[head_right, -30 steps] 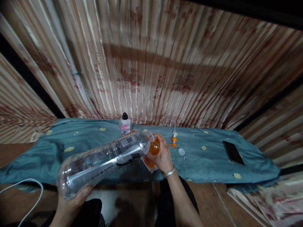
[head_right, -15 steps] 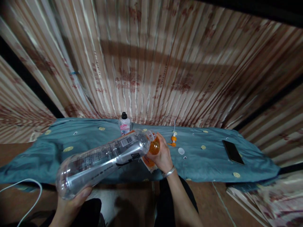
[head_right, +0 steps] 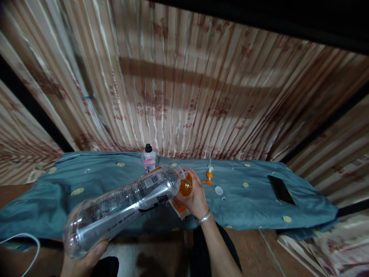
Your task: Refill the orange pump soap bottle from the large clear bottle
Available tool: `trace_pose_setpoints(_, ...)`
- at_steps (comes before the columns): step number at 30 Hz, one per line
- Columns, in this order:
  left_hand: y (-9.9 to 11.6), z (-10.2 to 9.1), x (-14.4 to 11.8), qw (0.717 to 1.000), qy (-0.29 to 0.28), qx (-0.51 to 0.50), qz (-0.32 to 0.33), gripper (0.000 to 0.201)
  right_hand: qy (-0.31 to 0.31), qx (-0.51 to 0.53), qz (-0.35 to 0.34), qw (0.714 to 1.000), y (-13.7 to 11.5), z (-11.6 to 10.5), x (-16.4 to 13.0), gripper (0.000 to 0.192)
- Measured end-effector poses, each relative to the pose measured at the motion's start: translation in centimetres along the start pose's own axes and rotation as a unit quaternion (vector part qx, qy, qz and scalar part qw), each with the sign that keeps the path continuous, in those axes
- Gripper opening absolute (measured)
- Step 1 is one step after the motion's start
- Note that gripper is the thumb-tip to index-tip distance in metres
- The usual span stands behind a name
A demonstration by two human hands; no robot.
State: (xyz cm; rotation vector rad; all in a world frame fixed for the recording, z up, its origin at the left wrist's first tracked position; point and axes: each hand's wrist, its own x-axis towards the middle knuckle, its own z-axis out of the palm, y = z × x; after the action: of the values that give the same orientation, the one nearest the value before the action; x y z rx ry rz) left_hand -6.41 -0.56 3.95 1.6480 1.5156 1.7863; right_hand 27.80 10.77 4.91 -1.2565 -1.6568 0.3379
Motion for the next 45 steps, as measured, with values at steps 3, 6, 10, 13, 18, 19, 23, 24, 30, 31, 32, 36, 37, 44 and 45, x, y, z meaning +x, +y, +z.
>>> trace_pose_setpoints(3,-0.1,0.3,-0.2,1.000,0.006,-0.004,0.009,0.085,0.003,0.001,-0.007,1.000,0.3,0.3,-0.1,0.085)
trace_pose_setpoints(6,0.0,0.4,-0.4,1.000,-0.005,0.000,0.022,0.081,0.004,0.000,-0.009,1.000,0.4,0.4,0.0,0.084)
trace_pose_setpoints(10,0.0,0.5,-0.3,0.999,-0.013,0.008,0.044,0.076,0.002,-0.003,-0.005,1.000,0.4,0.4,0.1,0.085)
trace_pose_setpoints(13,0.2,0.6,0.0,0.999,-0.014,-0.006,0.031,0.076,0.003,-0.008,-0.015,1.000,0.5,0.4,0.1,0.084)
trace_pose_setpoints(18,0.5,0.8,0.0,1.000,0.010,-0.018,0.009,0.083,0.008,-0.008,-0.022,1.000,0.6,0.6,0.1,0.083)
trace_pose_setpoints(19,0.4,0.8,0.0,1.000,0.009,-0.020,0.011,0.084,0.009,-0.009,-0.021,1.000,0.5,0.6,0.1,0.084)
trace_pose_setpoints(23,0.2,0.7,-0.3,0.999,-0.011,-0.015,0.030,0.081,0.008,-0.012,-0.029,0.999,0.3,0.4,0.2,0.081)
trace_pose_setpoints(24,0.1,0.7,-0.4,0.999,-0.012,-0.008,0.033,0.080,0.006,-0.011,-0.030,0.999,0.2,0.3,0.2,0.079)
trace_pose_setpoints(30,-0.1,0.6,-0.4,0.998,-0.017,0.013,0.063,0.083,0.000,-0.001,-0.016,1.000,0.2,0.2,0.2,0.083)
trace_pose_setpoints(31,-0.1,0.6,-0.4,0.998,-0.020,0.015,0.064,0.083,-0.001,0.001,-0.016,1.000,0.2,0.2,0.2,0.082)
trace_pose_setpoints(32,-0.1,0.6,-0.4,0.998,-0.019,0.017,0.064,0.083,-0.001,0.002,-0.016,1.000,0.2,0.3,0.2,0.081)
trace_pose_setpoints(36,-0.2,0.5,-0.5,0.999,-0.013,0.014,0.041,0.079,0.001,0.004,-0.019,1.000,0.2,0.3,0.2,0.082)
trace_pose_setpoints(37,-0.3,0.5,-0.5,0.999,-0.011,0.014,0.037,0.077,0.001,0.005,-0.020,1.000,0.2,0.3,0.2,0.082)
trace_pose_setpoints(44,-0.8,0.6,-0.4,0.999,-0.008,0.007,0.033,0.081,-0.003,0.011,-0.014,1.000,0.3,0.3,0.3,0.085)
trace_pose_setpoints(45,-0.8,0.6,-0.4,0.999,-0.005,0.006,0.034,0.081,-0.003,0.011,-0.015,1.000,0.3,0.3,0.3,0.085)
